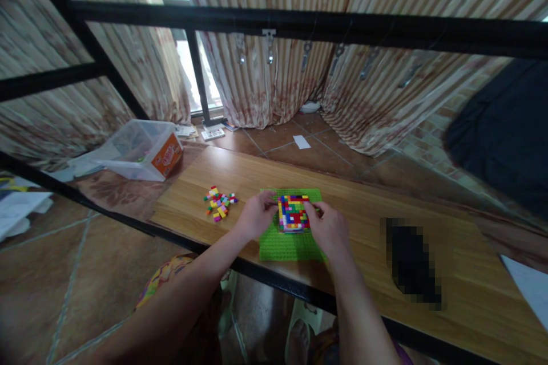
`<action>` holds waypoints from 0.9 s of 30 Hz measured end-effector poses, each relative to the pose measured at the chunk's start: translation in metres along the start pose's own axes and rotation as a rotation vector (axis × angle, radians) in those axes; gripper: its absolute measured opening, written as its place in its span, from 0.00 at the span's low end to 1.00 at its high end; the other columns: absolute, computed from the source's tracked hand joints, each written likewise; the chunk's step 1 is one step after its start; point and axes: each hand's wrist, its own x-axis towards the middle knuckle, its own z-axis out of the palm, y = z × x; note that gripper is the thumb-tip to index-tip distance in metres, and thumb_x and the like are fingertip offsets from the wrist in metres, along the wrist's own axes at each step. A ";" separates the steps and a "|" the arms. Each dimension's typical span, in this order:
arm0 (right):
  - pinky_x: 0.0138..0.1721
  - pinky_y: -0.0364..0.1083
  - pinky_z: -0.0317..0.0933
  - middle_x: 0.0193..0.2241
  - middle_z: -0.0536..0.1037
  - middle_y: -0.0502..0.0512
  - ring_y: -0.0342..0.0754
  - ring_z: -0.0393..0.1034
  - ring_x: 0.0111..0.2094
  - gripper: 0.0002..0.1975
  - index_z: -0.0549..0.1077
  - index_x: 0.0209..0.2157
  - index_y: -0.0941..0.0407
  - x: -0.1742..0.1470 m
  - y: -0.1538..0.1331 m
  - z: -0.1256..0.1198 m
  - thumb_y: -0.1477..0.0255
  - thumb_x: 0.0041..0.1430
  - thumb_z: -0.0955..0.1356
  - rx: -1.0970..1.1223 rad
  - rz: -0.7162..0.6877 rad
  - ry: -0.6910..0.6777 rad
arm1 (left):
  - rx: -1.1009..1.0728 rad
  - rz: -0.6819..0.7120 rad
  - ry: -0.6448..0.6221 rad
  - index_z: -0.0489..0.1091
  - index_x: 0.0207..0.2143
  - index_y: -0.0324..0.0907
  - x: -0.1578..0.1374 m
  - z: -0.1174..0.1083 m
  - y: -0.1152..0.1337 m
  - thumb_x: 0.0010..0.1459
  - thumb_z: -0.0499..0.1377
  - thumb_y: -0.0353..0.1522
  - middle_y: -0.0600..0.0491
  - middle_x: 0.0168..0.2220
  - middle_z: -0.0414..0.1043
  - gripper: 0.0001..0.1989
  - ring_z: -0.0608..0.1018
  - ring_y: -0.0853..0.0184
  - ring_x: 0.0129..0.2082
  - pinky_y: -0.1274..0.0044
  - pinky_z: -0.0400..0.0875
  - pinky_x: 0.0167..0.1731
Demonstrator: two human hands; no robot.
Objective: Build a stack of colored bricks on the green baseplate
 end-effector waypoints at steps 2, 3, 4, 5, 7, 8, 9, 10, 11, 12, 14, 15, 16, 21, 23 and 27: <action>0.30 0.48 0.59 0.26 0.80 0.61 0.54 0.73 0.29 0.23 0.81 0.33 0.57 -0.001 0.000 -0.001 0.53 0.57 0.63 0.026 -0.006 -0.009 | -0.076 0.008 0.009 0.72 0.53 0.35 0.004 0.000 -0.004 0.56 0.56 0.23 0.44 0.44 0.80 0.21 0.81 0.61 0.45 0.72 0.73 0.48; 0.31 0.48 0.59 0.26 0.81 0.61 0.54 0.74 0.29 0.23 0.80 0.32 0.57 -0.001 0.000 -0.001 0.53 0.57 0.63 0.044 -0.004 -0.007 | -0.110 0.013 0.013 0.72 0.52 0.35 0.005 0.001 -0.006 0.57 0.56 0.23 0.43 0.44 0.80 0.20 0.81 0.61 0.44 0.72 0.73 0.48; 0.31 0.49 0.60 0.27 0.81 0.61 0.54 0.74 0.30 0.23 0.80 0.31 0.57 -0.002 0.000 0.000 0.53 0.56 0.64 0.073 0.005 0.000 | -0.142 0.016 0.016 0.73 0.50 0.35 0.007 0.002 -0.008 0.58 0.55 0.24 0.43 0.43 0.80 0.18 0.81 0.61 0.44 0.71 0.74 0.48; 0.33 0.49 0.61 0.28 0.81 0.60 0.54 0.74 0.31 0.22 0.80 0.31 0.57 -0.001 -0.001 0.002 0.53 0.56 0.64 0.121 0.021 0.015 | -0.172 0.017 0.018 0.74 0.48 0.35 0.008 0.002 -0.010 0.59 0.55 0.26 0.44 0.42 0.80 0.16 0.81 0.61 0.43 0.71 0.74 0.47; 0.35 0.49 0.64 0.30 0.82 0.60 0.54 0.75 0.33 0.22 0.79 0.33 0.57 0.000 -0.003 0.009 0.52 0.54 0.65 0.292 0.074 0.051 | -0.242 0.015 0.025 0.76 0.46 0.36 0.009 0.005 -0.014 0.61 0.54 0.29 0.45 0.40 0.80 0.14 0.80 0.61 0.41 0.69 0.74 0.47; 0.37 0.49 0.65 0.32 0.82 0.59 0.54 0.76 0.34 0.22 0.79 0.34 0.57 0.001 -0.004 0.014 0.52 0.53 0.66 0.419 0.111 0.066 | -0.287 0.012 0.030 0.76 0.45 0.37 0.009 0.007 -0.015 0.61 0.55 0.30 0.46 0.39 0.80 0.14 0.80 0.60 0.42 0.68 0.74 0.48; 0.37 0.49 0.66 0.33 0.82 0.59 0.53 0.76 0.34 0.23 0.78 0.35 0.57 0.002 -0.006 0.020 0.50 0.52 0.67 0.563 0.158 0.063 | -0.336 0.007 0.034 0.76 0.45 0.38 0.009 0.009 -0.017 0.61 0.55 0.32 0.46 0.40 0.80 0.14 0.80 0.60 0.43 0.68 0.73 0.49; 0.36 0.49 0.67 0.33 0.82 0.58 0.53 0.76 0.34 0.25 0.77 0.36 0.56 0.004 -0.007 0.026 0.49 0.52 0.67 0.718 0.202 0.039 | -0.388 0.001 0.038 0.76 0.45 0.38 0.008 0.012 -0.018 0.61 0.56 0.33 0.46 0.42 0.80 0.14 0.80 0.59 0.45 0.67 0.72 0.51; 0.36 0.50 0.68 0.31 0.82 0.57 0.52 0.76 0.33 0.25 0.76 0.35 0.56 0.005 -0.007 0.033 0.48 0.50 0.67 0.836 0.245 0.033 | -0.437 -0.006 0.040 0.76 0.46 0.38 0.006 0.015 -0.019 0.61 0.56 0.35 0.46 0.44 0.80 0.15 0.79 0.59 0.48 0.66 0.71 0.53; 0.36 0.50 0.68 0.31 0.82 0.56 0.52 0.76 0.33 0.24 0.76 0.35 0.56 0.006 -0.007 0.039 0.48 0.49 0.69 0.910 0.275 0.034 | -0.481 -0.014 0.040 0.75 0.48 0.38 0.005 0.018 -0.019 0.61 0.57 0.36 0.45 0.47 0.79 0.16 0.78 0.58 0.50 0.65 0.70 0.55; 0.40 0.50 0.68 0.33 0.82 0.55 0.52 0.76 0.36 0.22 0.76 0.36 0.55 0.008 -0.005 0.049 0.51 0.47 0.71 0.985 0.290 0.057 | -0.542 -0.027 0.033 0.74 0.51 0.39 0.001 0.024 -0.020 0.60 0.58 0.39 0.44 0.52 0.77 0.19 0.76 0.56 0.55 0.64 0.66 0.59; 0.43 0.51 0.68 0.36 0.82 0.55 0.53 0.76 0.39 0.21 0.77 0.37 0.54 0.008 -0.003 0.053 0.53 0.47 0.71 0.990 0.286 0.067 | -0.557 -0.030 0.032 0.73 0.53 0.39 -0.001 0.028 -0.019 0.60 0.59 0.40 0.43 0.54 0.75 0.22 0.74 0.55 0.57 0.63 0.64 0.61; 0.46 0.52 0.67 0.39 0.82 0.55 0.53 0.75 0.41 0.21 0.77 0.39 0.54 0.008 -0.001 0.056 0.55 0.47 0.71 0.976 0.274 0.076 | -0.559 -0.031 0.032 0.71 0.55 0.40 -0.003 0.032 -0.019 0.59 0.60 0.42 0.44 0.57 0.74 0.24 0.72 0.54 0.60 0.63 0.61 0.63; 0.58 0.56 0.60 0.51 0.78 0.58 0.54 0.71 0.52 0.21 0.76 0.47 0.54 0.002 0.002 0.062 0.62 0.52 0.67 0.822 0.187 0.104 | -0.473 0.047 0.016 0.60 0.65 0.39 -0.012 0.046 -0.015 0.55 0.64 0.41 0.41 0.65 0.62 0.37 0.61 0.53 0.68 0.62 0.51 0.68; 0.59 0.56 0.59 0.53 0.77 0.59 0.54 0.69 0.54 0.22 0.75 0.49 0.54 -0.001 -0.001 0.062 0.63 0.54 0.65 0.774 0.163 0.126 | -0.427 0.075 0.021 0.56 0.66 0.38 -0.014 0.048 -0.014 0.55 0.63 0.40 0.41 0.67 0.59 0.39 0.60 0.53 0.68 0.61 0.50 0.68; 0.59 0.56 0.59 0.53 0.76 0.59 0.54 0.69 0.54 0.22 0.73 0.52 0.54 -0.004 -0.006 0.064 0.64 0.58 0.62 0.679 0.108 0.156 | -0.357 0.052 0.042 0.51 0.68 0.36 -0.017 0.049 -0.014 0.56 0.62 0.38 0.39 0.70 0.52 0.41 0.57 0.53 0.70 0.62 0.48 0.69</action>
